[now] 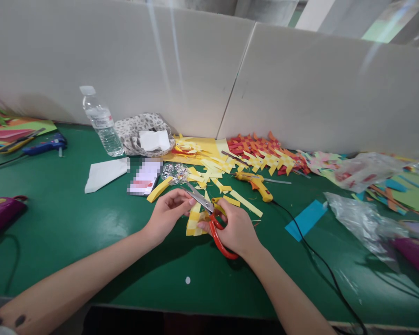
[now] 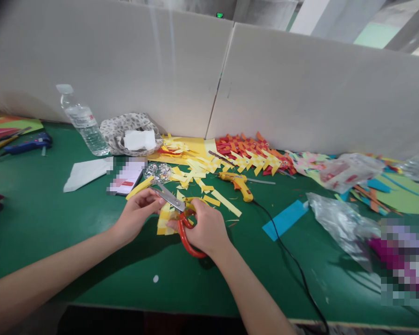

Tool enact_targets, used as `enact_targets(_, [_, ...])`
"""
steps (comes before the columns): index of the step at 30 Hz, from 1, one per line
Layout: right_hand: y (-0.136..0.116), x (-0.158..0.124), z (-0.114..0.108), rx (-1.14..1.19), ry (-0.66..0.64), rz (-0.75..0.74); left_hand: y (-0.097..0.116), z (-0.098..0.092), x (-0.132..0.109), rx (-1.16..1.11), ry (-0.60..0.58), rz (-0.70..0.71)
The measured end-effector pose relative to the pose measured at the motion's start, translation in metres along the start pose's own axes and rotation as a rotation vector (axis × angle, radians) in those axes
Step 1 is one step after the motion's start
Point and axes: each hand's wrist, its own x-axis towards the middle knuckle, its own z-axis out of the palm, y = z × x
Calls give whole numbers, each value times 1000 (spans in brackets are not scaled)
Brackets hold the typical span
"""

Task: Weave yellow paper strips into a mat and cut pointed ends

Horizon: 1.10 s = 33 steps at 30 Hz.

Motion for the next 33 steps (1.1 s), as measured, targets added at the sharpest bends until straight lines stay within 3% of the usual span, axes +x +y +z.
enact_targets(8, [1, 0, 1, 23, 33, -11, 0, -1, 0, 28, 10, -4])
enact_targets(16, [-1, 1, 0, 150, -26, 54, 0, -2, 3, 54, 15, -37])
enact_targets(25, [5, 7, -5, 689, 186, 241, -5, -5, 6, 73, 63, -77])
enact_targets(33, [4, 14, -9, 1003, -77, 464, -5, -5, 6, 98, 89, -124])
